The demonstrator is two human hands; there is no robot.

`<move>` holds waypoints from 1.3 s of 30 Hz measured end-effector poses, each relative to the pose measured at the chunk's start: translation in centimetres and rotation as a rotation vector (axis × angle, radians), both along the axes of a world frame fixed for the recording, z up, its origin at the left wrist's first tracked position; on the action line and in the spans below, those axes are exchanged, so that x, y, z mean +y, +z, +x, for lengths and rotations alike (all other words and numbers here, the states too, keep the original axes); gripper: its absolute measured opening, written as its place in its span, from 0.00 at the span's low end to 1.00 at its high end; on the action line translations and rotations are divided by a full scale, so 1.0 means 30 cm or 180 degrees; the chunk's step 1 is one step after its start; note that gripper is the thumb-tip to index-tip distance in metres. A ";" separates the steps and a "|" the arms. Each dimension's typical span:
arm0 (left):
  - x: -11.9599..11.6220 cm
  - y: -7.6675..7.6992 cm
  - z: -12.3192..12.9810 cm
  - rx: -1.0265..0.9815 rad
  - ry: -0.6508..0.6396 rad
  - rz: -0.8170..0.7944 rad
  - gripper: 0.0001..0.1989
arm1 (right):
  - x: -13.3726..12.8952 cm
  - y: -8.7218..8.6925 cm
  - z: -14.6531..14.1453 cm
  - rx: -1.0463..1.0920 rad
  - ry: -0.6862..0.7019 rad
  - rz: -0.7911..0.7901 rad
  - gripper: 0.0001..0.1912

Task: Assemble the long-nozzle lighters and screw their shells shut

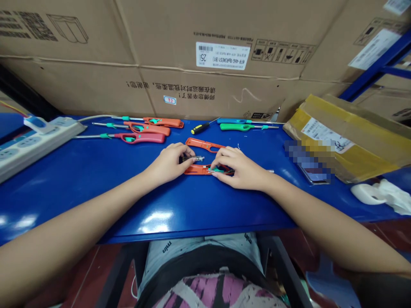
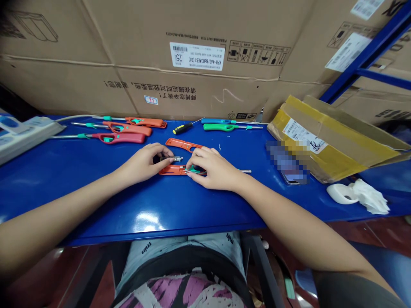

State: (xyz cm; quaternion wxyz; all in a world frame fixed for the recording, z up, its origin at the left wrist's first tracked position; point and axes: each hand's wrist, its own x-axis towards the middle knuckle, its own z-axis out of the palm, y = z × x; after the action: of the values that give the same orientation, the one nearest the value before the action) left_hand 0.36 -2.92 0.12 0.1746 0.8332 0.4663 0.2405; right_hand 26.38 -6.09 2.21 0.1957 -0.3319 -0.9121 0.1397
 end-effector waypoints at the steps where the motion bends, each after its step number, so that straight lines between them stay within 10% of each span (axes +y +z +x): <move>1: -0.002 -0.001 0.003 0.0005 0.0013 -0.0022 0.11 | 0.001 -0.004 -0.002 0.0012 -0.0007 -0.0002 0.06; 39: -0.102 0.069 0.058 -0.0565 -0.0557 -0.0282 0.14 | 0.027 0.039 0.036 0.0670 -0.0084 -0.1391 0.06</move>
State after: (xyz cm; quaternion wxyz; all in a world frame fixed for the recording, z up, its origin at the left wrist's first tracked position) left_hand 2.11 -5.97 2.18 0.2721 0.8376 0.3847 0.2762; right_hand 27.45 -5.27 3.39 0.2150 -0.3619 -0.8304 0.3650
